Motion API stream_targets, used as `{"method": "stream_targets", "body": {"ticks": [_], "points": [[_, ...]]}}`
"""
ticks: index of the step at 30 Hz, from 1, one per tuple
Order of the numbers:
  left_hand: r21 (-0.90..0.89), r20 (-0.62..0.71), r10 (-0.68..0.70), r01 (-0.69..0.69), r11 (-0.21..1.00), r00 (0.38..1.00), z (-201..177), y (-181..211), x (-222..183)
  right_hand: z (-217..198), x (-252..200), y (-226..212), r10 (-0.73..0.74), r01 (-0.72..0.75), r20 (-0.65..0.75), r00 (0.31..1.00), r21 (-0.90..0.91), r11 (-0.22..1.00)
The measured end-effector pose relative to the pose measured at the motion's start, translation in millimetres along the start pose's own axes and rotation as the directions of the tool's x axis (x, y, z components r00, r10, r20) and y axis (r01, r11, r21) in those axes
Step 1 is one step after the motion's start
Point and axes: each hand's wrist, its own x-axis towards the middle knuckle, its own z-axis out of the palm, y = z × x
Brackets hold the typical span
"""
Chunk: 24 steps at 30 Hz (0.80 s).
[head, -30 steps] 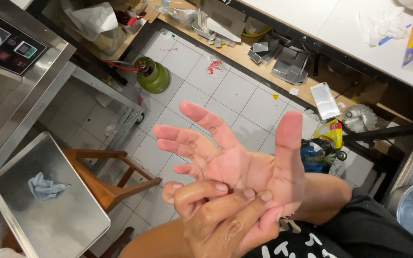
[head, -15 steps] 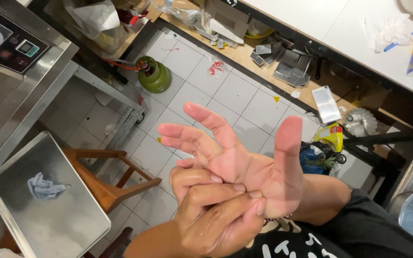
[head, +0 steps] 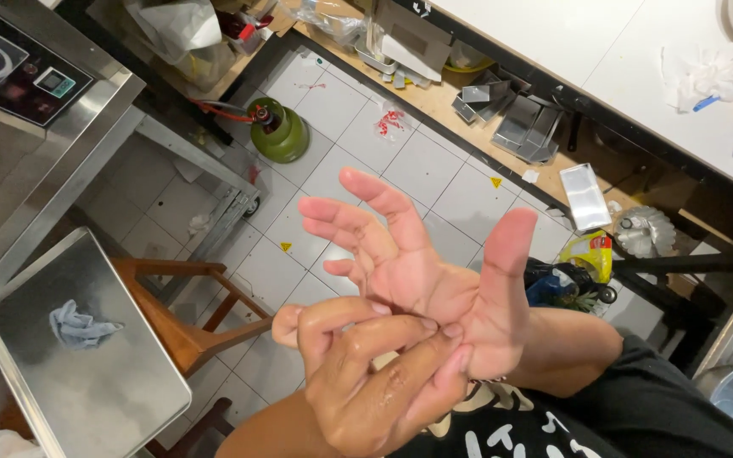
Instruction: The person is preparing pineapple filling by pouring the mixture into a pan, scraping the bowl, washing the equipment, and checking on a steamer pot.
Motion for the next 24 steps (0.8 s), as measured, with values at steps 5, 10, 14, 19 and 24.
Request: {"method": "stream_targets", "body": {"ticks": [5,10,14,19,24], "points": [[-0.019,0.096,0.022,-0.020,1.000,0.995,1,-8,4,5,-3,-25,0.022,-0.023,0.010,1.000,0.103,0.994],[-0.094,0.045,-0.068,0.072,0.993,0.997,15,2,12,-3,3,-16,0.013,-0.008,-0.108,0.994,0.042,0.999],[-0.083,0.081,-0.050,0.057,0.995,0.995,15,-1,16,-9,-1,-31,0.035,-0.040,0.045,0.998,0.100,0.994],[-0.122,0.129,-0.014,0.029,0.992,0.992,14,-12,11,-8,-6,-31,-0.037,0.016,0.090,0.995,0.217,0.976],[-0.129,0.125,-0.033,0.049,0.990,0.992,19,-5,15,-15,-6,-34,0.004,-0.039,0.132,0.991,0.262,0.964]]}}
